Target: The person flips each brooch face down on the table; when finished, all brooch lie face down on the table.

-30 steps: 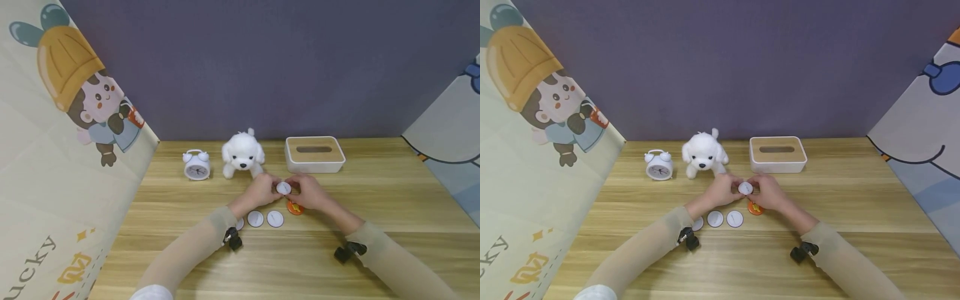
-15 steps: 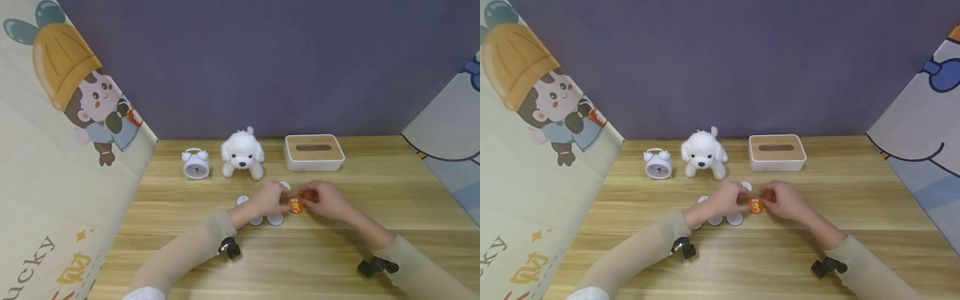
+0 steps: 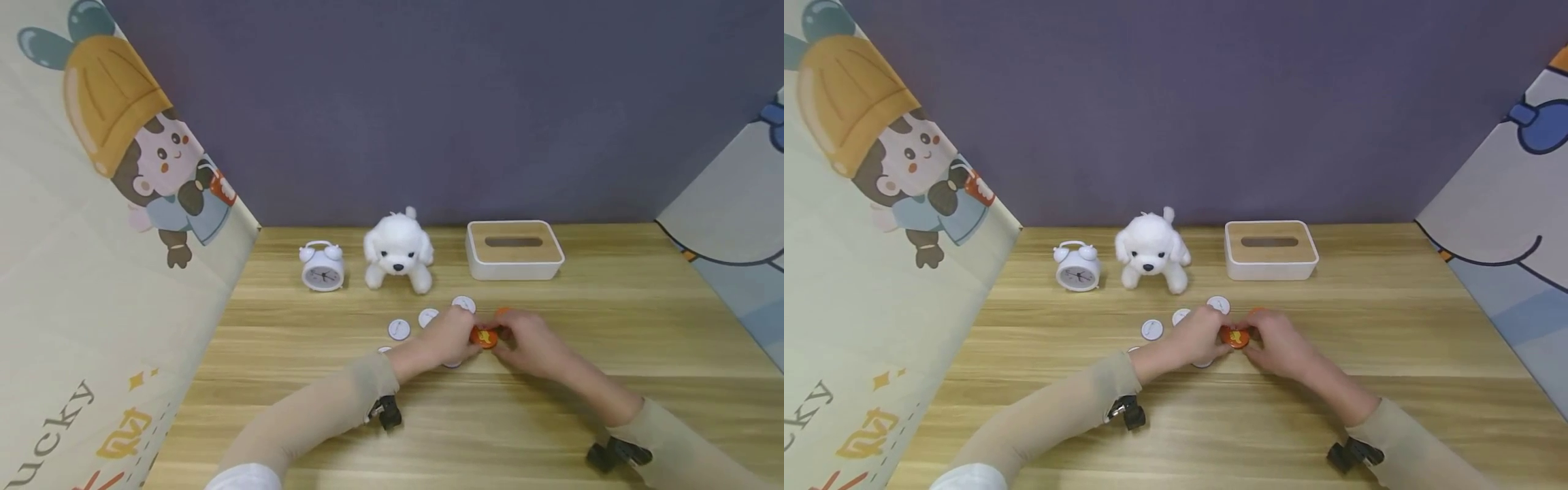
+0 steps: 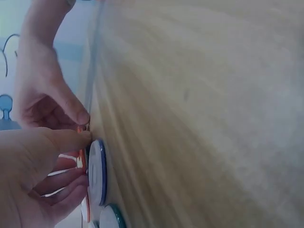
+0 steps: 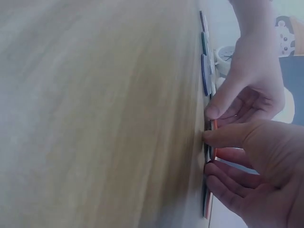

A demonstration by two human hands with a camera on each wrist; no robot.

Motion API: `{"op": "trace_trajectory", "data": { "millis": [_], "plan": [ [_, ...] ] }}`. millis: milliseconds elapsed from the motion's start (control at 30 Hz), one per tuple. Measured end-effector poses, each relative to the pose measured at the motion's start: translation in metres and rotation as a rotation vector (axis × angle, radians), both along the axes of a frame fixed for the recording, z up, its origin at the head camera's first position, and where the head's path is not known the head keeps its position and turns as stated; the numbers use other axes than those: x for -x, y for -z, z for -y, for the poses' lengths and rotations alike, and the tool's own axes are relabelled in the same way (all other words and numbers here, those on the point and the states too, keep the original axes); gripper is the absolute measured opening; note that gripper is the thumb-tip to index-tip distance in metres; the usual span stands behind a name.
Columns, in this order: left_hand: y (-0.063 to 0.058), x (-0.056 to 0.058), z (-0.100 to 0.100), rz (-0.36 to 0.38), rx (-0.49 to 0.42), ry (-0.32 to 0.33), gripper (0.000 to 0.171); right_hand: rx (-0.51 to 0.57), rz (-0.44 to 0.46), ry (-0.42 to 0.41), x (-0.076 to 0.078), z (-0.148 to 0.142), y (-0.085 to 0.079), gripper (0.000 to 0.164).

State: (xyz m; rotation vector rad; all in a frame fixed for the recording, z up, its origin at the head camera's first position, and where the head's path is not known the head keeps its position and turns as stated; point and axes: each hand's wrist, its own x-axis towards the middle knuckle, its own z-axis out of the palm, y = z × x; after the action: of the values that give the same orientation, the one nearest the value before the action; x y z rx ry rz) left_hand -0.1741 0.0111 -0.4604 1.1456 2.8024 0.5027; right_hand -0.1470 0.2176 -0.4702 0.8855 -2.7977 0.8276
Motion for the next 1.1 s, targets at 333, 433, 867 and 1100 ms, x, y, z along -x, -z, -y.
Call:
{"op": "trace_trajectory", "data": {
  "millis": [333,433,867,1100],
  "plan": [
    [-0.009,0.010,0.007,0.070,-0.244,-0.093,0.014,0.056,-0.008,0.102,0.010,-0.003,-0.002,0.004],
    [-0.011,0.010,0.008,0.067,-0.277,-0.077,0.021,0.087,0.011,0.113,0.011,-0.004,-0.006,0.004],
    [-0.013,0.009,0.013,0.139,-0.305,-0.052,0.044,0.207,0.176,0.068,0.013,-0.001,-0.009,0.022],
    [-0.012,0.011,0.013,0.145,-0.265,-0.064,0.036,0.186,0.203,0.015,0.012,-0.004,-0.006,0.045]
  ]
}}
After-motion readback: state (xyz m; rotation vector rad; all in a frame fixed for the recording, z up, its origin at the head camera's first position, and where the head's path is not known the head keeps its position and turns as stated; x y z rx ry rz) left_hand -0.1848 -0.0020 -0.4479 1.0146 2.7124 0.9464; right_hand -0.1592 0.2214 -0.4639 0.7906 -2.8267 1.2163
